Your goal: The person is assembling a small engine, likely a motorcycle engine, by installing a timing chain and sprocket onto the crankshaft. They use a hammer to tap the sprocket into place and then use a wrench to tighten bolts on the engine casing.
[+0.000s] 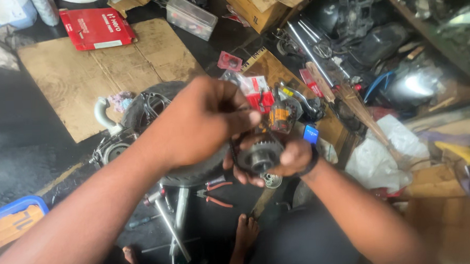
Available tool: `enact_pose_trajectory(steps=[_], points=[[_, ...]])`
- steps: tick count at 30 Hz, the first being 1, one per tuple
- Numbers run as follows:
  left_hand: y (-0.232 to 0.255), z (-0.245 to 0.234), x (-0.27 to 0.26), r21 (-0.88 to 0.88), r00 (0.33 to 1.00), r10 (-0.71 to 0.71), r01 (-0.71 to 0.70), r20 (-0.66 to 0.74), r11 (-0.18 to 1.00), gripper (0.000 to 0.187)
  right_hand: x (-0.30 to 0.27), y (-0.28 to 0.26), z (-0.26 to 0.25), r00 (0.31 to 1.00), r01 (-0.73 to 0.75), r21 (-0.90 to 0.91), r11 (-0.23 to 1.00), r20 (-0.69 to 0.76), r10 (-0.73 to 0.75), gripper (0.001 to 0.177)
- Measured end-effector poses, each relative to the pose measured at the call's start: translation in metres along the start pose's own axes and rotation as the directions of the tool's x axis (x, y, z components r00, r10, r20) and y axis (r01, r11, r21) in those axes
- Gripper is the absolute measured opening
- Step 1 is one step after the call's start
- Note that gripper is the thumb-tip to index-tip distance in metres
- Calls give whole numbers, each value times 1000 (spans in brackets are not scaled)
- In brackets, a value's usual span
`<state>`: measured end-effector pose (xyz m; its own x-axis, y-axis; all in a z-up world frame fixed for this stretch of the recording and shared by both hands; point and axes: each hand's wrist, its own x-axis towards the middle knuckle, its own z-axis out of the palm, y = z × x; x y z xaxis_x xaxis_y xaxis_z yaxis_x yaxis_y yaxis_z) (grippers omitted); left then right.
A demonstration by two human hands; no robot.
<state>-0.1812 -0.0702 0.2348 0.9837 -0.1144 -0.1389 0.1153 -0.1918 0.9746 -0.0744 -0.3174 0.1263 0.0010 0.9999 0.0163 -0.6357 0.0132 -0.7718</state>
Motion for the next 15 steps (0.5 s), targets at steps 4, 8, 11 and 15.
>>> enact_pose_trajectory(steps=[4,8,11,15], points=[[36,11,-3,333,951,289,-240,-106,912,18,-3,-4,-9,999,46,24,999,13,-46,64],[54,22,-2,476,926,349,-243,-146,845,18,-1,1,-19,996,84,38,996,-21,-83,50],[58,23,4,530,911,374,-232,-177,816,17,4,6,-24,983,134,-50,990,-120,-139,45],[52,23,8,525,894,390,-228,-221,820,18,6,7,-20,979,155,-87,984,-118,-164,40]])
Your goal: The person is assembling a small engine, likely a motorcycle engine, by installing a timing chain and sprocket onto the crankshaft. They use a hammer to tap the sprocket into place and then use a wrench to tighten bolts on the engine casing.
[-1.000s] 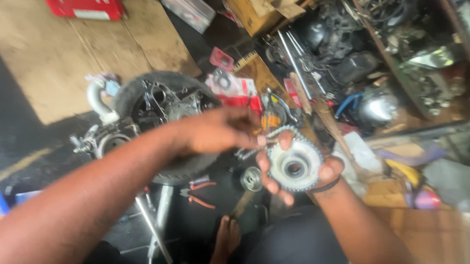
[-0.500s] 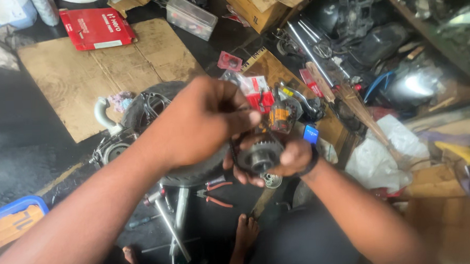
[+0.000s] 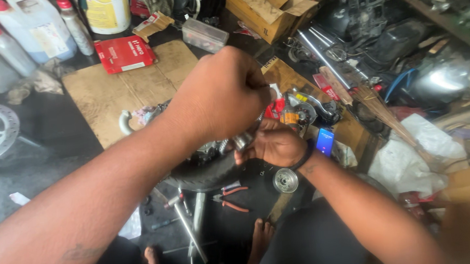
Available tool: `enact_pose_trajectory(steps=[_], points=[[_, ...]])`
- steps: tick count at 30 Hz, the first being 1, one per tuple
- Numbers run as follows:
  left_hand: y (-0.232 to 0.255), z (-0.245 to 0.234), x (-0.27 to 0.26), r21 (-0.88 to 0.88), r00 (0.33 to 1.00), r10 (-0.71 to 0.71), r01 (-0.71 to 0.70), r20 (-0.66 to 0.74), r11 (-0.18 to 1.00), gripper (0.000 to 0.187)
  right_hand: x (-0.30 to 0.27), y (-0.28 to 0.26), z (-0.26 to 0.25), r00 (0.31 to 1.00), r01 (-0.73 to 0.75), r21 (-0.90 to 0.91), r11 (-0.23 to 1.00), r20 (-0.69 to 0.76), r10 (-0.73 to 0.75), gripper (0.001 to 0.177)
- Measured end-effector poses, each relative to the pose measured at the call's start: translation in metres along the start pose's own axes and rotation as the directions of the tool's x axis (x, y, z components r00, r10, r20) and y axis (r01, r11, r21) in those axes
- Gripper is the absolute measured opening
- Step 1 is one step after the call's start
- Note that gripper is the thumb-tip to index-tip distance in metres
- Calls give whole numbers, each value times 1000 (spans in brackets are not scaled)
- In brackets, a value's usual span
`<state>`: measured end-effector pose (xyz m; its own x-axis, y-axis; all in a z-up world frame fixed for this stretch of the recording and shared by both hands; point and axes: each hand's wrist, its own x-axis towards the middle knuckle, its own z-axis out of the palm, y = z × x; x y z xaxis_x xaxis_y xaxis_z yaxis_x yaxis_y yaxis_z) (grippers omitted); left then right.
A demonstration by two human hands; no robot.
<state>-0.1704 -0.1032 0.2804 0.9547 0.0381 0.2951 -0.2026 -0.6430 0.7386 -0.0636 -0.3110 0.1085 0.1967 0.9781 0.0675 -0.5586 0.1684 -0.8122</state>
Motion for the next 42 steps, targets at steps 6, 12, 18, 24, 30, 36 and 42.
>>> enact_pose_trajectory(steps=[6,12,18,24,30,36,42], points=[[-9,6,-6,-34,998,-54,54,14,998,18,1,1,10,998,28,-176,984,-55,-39,48],[-25,8,-12,-117,997,-73,71,-12,991,19,1,6,-3,998,-8,-208,978,-59,-4,41],[-55,20,-14,-237,986,-164,157,-11,959,21,1,14,-11,981,-110,-250,962,-183,64,46],[-86,46,-8,-256,981,-173,146,-87,956,19,9,21,-14,827,-357,-341,870,-549,124,57],[-129,46,-3,-197,966,-144,101,-217,975,16,1,30,-24,815,-498,-543,677,-560,151,37],[-143,19,0,95,954,-64,96,-294,991,9,0,30,-21,851,-522,-763,382,-495,174,38],[-160,-6,-4,215,939,86,-14,-332,977,15,9,34,2,800,-592,-756,278,-510,316,43]])
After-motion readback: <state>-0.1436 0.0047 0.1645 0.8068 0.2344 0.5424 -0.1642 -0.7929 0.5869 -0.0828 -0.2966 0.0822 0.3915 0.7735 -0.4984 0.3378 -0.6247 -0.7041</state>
